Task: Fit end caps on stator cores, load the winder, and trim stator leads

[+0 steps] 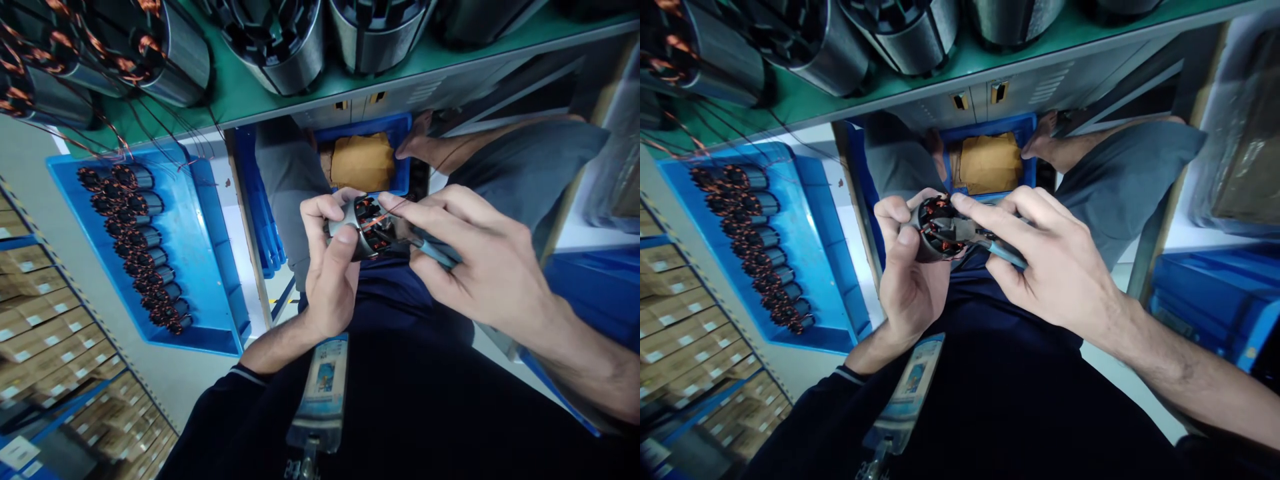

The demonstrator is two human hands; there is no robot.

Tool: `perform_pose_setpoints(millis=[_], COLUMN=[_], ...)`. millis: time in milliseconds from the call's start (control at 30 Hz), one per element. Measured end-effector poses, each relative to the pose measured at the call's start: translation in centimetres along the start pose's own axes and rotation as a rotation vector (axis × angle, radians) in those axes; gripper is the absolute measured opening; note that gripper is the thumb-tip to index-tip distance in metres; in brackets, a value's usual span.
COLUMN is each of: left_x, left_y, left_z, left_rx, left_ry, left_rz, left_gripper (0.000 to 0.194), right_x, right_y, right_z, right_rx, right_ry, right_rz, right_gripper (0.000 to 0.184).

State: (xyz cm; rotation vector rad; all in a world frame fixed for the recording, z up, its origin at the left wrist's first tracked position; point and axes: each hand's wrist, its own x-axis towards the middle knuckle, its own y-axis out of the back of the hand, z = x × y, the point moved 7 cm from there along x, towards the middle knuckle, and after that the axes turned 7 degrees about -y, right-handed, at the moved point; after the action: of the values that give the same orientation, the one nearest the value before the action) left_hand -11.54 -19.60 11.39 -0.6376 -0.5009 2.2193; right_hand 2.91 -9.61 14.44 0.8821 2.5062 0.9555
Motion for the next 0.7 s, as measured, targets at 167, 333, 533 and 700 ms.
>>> perform_pose_setpoints(millis=[167, 333, 533, 700], left_x=[-0.3, -0.6, -0.6, -0.8], left_y=[0.0, 0.8, 2.5, 5.6], left_z=[0.1, 0.0, -1.9, -1.2], left_rx=[0.081, 0.198, 0.117, 0.026], left_ry=[-0.026, -0.05, 0.062, 0.145], left_rz=[-0.048, -0.081, 0.036, 0.05], left_gripper=[0.02, 0.023, 0.029, 0.045], right_x=[-0.1, -0.5, 0.7, 1.1], right_y=[0.2, 0.3, -1.8, -3.4], right_z=[-0.8, -1.2, -0.1, 1.8], right_rx=[-0.009, -0.117, 0.007, -0.037], right_ry=[0.017, 0.04, 0.047, -0.056], right_rz=[0.044, 0.083, 0.052, 0.067], right_gripper=[0.067, 0.054, 0.048, 0.046])
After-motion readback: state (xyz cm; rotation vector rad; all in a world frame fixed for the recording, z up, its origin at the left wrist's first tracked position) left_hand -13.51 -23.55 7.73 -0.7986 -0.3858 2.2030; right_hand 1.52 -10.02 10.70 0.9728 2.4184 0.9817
